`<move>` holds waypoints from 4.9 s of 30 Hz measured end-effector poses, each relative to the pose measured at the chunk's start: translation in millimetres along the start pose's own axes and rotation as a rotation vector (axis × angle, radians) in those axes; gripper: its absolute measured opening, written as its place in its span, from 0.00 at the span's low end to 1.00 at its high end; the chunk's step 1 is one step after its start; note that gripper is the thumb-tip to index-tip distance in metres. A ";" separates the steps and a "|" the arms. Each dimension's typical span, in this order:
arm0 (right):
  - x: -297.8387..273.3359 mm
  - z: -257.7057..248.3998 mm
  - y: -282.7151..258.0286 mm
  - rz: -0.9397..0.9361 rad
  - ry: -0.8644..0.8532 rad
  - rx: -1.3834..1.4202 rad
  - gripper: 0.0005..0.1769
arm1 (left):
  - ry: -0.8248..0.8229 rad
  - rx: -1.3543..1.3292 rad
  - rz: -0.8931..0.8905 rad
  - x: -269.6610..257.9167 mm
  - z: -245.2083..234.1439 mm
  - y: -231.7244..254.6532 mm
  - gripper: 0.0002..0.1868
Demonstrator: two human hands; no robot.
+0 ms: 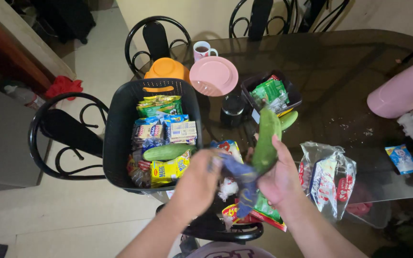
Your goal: Organize grocery items, wiping them with a cloth and placing them into a basket on a table.
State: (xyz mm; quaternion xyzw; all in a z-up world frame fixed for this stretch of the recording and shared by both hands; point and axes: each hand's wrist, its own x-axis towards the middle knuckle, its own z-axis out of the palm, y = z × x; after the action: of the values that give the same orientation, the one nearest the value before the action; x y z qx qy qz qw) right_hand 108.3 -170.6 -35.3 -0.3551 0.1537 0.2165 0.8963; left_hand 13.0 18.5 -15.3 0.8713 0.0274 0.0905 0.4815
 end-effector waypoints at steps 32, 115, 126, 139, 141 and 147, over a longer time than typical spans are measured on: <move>-3.1 19.1 35.4 0.046 -0.294 -0.061 0.24 | -0.140 -1.011 -0.483 -6.2 30.6 -20.4 0.28; -17.1 56.1 15.3 0.304 -0.436 0.042 0.40 | 0.401 -0.046 0.279 -19.1 -21.8 25.0 0.24; -12.0 41.5 20.2 0.115 -0.388 -0.035 0.39 | 0.208 -0.232 0.161 -10.5 -9.5 11.9 0.26; -15.0 41.6 22.8 0.084 -0.343 -0.123 0.40 | 0.104 -0.198 0.103 -10.6 -13.1 17.6 0.29; -13.2 44.1 23.8 0.046 -0.293 -0.146 0.40 | 0.125 -0.198 0.161 -10.0 -12.1 15.0 0.29; 4.7 24.6 41.0 0.116 -0.377 -0.072 0.35 | 0.264 -0.156 0.228 -5.6 -5.0 8.4 0.23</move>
State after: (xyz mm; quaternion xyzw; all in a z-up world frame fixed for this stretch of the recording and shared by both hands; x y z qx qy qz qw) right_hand 95.0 -125.3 -43.5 -0.3305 -0.0044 0.3358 0.8820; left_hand 6.2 17.5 -6.3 0.8093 -0.0158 0.2598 0.5266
